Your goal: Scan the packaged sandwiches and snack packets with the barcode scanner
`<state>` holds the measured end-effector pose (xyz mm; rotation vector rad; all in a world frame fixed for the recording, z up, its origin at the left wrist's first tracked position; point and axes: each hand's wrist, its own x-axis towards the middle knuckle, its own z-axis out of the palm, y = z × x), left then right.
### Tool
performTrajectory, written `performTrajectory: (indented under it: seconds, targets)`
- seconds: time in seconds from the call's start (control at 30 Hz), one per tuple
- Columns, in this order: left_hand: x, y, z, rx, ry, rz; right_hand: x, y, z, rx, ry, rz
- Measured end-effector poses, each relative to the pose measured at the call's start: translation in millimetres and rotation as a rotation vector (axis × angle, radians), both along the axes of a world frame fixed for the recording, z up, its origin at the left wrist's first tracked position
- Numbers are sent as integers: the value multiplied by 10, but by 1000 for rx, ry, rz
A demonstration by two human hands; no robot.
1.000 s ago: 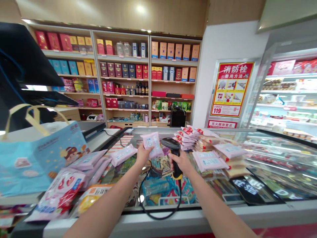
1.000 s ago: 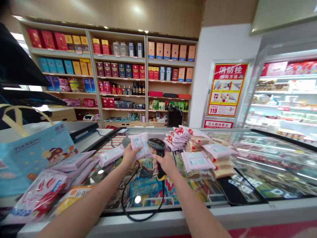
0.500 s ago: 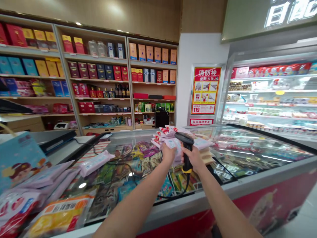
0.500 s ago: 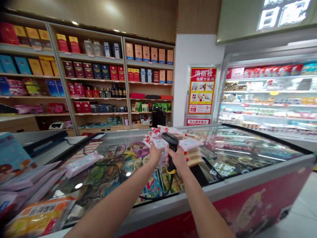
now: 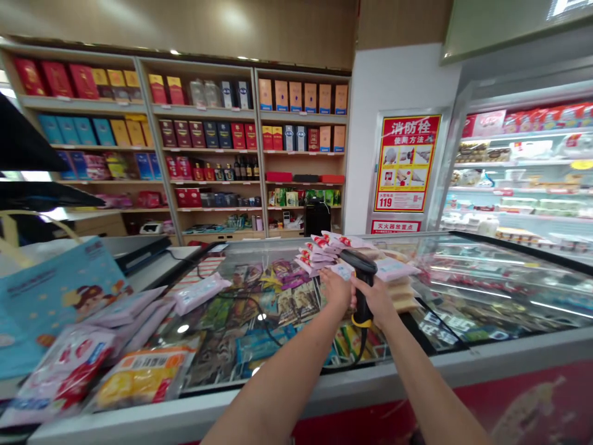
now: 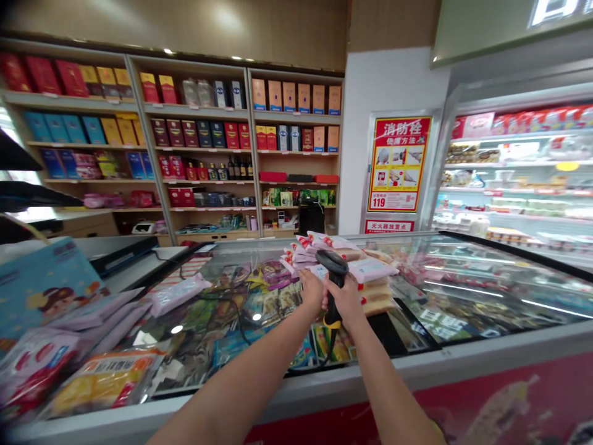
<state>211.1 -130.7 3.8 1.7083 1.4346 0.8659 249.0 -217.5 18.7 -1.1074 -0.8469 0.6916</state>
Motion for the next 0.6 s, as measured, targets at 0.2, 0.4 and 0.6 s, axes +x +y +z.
performTrajectory:
  seconds: [0.2, 0.4, 0.6]
  targets:
    - [-595, 370, -73, 167, -105, -7, -160, 162, -107, -32, 25, 69]
    - [-1907, 1129, 24, 296, -105, 194, -524, 440, -91, -77, 13, 127]
    - [-3186, 1701, 35, 148, 212, 355, -1042, 851, -68, -87, -1, 255]
